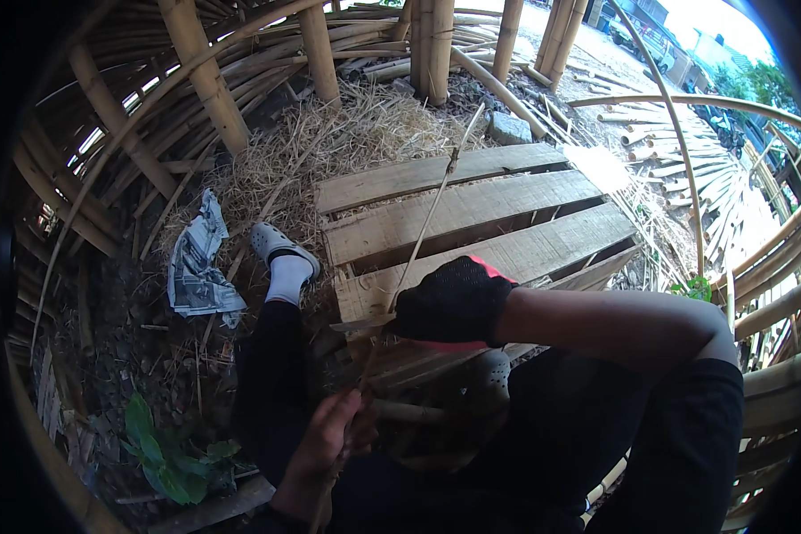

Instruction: The person is using a knife to shave and smooth a thin bamboo stick over a wooden crate.

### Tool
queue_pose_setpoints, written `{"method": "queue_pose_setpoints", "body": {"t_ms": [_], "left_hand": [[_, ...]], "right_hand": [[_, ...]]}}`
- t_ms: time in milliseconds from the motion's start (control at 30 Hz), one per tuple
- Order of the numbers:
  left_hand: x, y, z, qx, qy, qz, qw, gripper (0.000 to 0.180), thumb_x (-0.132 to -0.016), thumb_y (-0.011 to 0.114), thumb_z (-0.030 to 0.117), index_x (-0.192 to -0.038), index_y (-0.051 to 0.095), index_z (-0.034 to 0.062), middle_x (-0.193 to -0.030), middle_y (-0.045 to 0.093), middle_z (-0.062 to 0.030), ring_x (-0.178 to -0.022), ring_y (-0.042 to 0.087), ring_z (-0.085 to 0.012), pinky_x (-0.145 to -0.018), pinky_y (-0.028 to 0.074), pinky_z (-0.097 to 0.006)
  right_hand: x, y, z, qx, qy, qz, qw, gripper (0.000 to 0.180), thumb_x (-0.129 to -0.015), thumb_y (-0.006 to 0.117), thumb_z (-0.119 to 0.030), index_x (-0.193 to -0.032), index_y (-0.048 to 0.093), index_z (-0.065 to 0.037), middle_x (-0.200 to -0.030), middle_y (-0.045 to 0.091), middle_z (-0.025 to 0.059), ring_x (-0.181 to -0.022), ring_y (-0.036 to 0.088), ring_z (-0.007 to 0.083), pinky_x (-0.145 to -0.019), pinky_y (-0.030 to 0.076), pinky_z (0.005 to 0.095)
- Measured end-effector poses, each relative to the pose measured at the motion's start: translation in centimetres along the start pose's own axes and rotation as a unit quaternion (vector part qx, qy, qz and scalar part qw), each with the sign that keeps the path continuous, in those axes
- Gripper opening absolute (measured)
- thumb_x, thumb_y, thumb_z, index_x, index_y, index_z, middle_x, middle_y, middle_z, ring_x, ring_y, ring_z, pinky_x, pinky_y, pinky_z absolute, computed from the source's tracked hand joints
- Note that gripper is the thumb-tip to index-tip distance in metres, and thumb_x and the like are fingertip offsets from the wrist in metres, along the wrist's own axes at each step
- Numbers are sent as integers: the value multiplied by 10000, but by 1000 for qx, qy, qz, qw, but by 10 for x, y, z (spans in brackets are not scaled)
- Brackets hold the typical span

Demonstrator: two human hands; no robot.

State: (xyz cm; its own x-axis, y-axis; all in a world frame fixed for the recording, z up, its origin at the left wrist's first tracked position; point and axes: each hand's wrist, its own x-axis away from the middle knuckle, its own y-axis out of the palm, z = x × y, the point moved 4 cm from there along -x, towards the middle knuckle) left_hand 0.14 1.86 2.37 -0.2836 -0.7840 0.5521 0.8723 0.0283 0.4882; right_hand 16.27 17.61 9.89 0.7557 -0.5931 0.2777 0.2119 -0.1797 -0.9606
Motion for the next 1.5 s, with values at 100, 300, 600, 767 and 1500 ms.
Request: {"method": "queue_pose_setpoints", "body": {"t_ms": [100, 300, 600, 767, 1500], "left_hand": [[-1, 4, 0, 29, -13, -64, 997, 269, -1009, 438, 367, -879, 460, 132, -562, 359, 58, -414, 303, -26, -391, 249, -188], [-5, 0, -3, 26, -9, -86, 996, 308, -1014, 396, 410, -858, 427, 147, -534, 332, 50, -387, 286, -32, -374, 234, -192], [-13, -7, -11, 114, -48, -128, 984, 329, -1006, 382, 464, -877, 414, 163, -492, 340, 39, -346, 319, -49, -337, 252, -196], [-6, -1, -2, 49, -20, -101, 993, 341, -1004, 388, 461, -863, 415, 152, -492, 322, 47, -352, 304, -42, -347, 255, -192], [-7, 5, 2, 34, -29, -111, 993, 307, -1008, 369, 410, -835, 399, 159, -516, 321, 47, -377, 276, -42, -375, 230, -197]], "right_hand": [[0, -23, 35, 8, 85, 15, 996, 426, -954, 432, -497, -1002, 680, -153, -836, 695, 118, -768, 686, 320, -655, 543, 451], [0, -5, 1, -14, -10, -17, 1000, 453, -959, 418, -514, -939, 695, -157, -864, 698, 107, -816, 682, 329, -707, 547, 428], [-3, -10, -5, 25, -2, -45, 999, 490, -955, 407, -541, -919, 689, -142, -858, 698, 101, -808, 686, 316, -682, 549, 427], [-5, -25, 35, 22, 56, 12, 998, 501, -953, 409, -548, -920, 681, -128, -794, 695, 103, -757, 690, 309, -656, 546, 424], [-10, -27, 130, 35, 130, 27, 991, 518, -971, 360, -542, -962, 697, -149, -925, 695, 122, -852, 661, 337, -780, 507, 450]]}}
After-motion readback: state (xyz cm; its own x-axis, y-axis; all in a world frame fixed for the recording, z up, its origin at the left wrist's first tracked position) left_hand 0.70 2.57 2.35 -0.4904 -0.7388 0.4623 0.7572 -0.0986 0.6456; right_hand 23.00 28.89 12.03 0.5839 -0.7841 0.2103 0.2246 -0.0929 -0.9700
